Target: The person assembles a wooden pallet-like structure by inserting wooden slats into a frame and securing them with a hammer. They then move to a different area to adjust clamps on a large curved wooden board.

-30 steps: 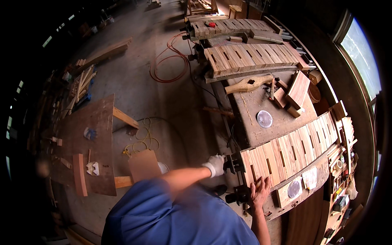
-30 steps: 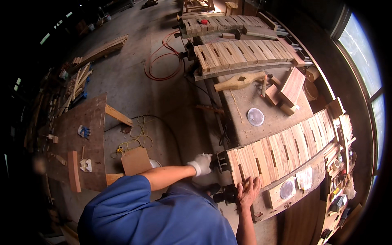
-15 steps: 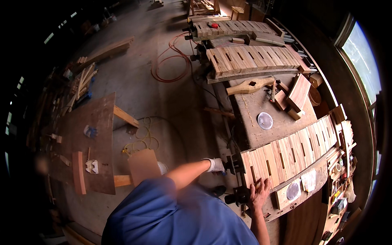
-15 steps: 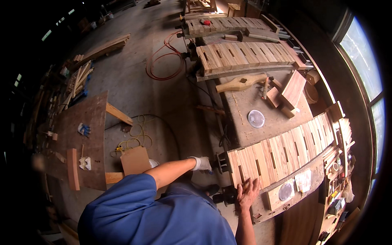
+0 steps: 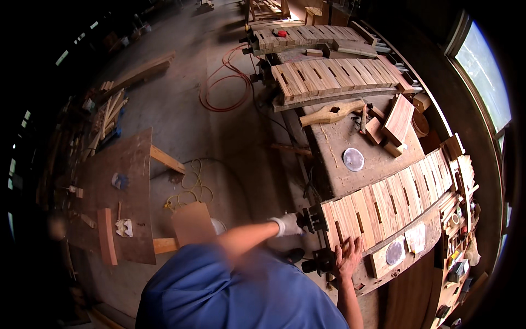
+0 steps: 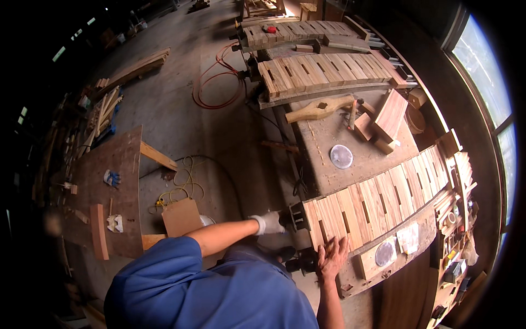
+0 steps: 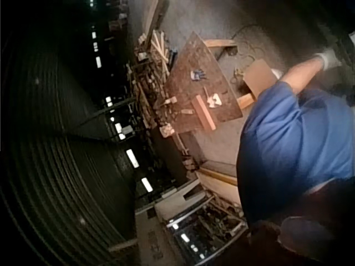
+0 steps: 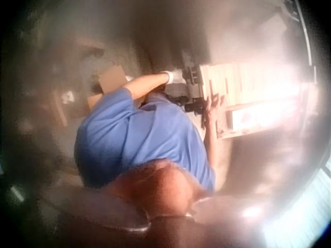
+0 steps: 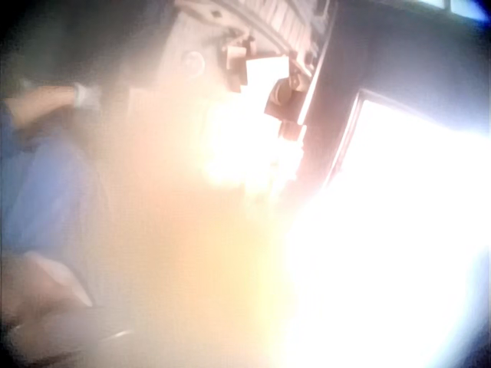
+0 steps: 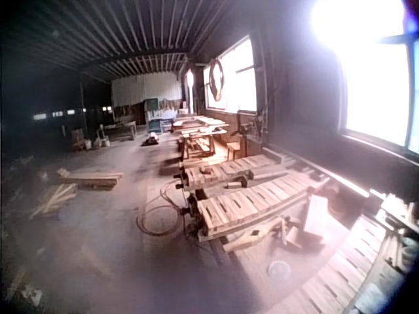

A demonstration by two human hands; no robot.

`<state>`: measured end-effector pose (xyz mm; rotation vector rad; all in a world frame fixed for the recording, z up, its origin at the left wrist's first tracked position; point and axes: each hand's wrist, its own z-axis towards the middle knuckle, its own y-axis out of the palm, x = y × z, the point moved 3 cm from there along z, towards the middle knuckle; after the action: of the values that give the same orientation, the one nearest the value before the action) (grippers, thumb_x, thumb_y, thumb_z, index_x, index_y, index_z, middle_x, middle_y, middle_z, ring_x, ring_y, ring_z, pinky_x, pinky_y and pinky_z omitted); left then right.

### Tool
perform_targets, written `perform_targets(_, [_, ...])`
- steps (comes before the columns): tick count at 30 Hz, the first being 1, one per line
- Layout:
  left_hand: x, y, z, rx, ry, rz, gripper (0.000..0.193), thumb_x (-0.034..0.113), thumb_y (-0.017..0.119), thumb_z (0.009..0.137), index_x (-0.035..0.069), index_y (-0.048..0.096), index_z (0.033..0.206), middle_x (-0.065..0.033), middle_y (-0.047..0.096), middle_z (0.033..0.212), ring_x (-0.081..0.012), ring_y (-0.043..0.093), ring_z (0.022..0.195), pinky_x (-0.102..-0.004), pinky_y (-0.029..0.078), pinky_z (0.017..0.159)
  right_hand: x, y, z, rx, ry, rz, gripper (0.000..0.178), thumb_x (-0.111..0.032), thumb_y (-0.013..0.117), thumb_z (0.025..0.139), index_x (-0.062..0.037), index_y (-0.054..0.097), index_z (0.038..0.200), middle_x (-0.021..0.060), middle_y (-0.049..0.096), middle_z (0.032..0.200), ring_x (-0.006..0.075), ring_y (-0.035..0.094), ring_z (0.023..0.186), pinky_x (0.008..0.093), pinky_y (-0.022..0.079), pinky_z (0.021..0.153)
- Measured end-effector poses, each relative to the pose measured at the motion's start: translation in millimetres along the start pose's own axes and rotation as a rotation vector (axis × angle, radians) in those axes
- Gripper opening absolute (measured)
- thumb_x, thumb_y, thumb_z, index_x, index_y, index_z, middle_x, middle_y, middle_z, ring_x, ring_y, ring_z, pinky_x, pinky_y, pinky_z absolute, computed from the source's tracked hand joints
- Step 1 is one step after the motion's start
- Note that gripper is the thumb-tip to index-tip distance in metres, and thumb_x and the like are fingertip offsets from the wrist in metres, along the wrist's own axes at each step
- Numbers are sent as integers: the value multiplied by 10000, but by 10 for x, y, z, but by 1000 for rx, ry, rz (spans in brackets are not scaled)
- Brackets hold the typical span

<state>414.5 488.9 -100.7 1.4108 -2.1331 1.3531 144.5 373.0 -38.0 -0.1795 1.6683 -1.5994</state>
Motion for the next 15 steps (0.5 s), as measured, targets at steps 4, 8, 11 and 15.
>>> perform_targets(4, [-483,31,311,-321,-180,-719,433,249,806,838,-28,651,1132,-105,735,909,-173,706,779,-318,581,682,-20,-15,18,-2,-8,6,598,-330,691,885,-22,529,1371,299,386,1496,479,323,1411,541,258,1165])
perform_targets(8, [-300,-177,233,-283,-95,-295,569,258,850,771,-36,613,1197,-159,732,989,-234,719,860,-373,578,783,-84,-31,24,-4,-1,21,605,-333,697,878,-23,530,1371,298,388,1495,479,328,1408,541,259,1164])
perform_targets(11, [135,-340,-103,67,66,154,553,288,818,741,-21,622,1156,-158,723,1030,-285,713,946,-401,571,812,-43,-21,-6,-2,11,13,613,-341,702,873,-29,532,1372,296,385,1498,476,329,1409,538,258,1165])
perform_targets(15, [171,131,-56,249,155,739,345,244,658,779,49,644,1062,-164,627,1119,-286,577,1092,-423,433,952,18,46,-21,20,33,6,623,-361,705,869,-36,536,1372,292,383,1502,467,322,1415,528,255,1167])
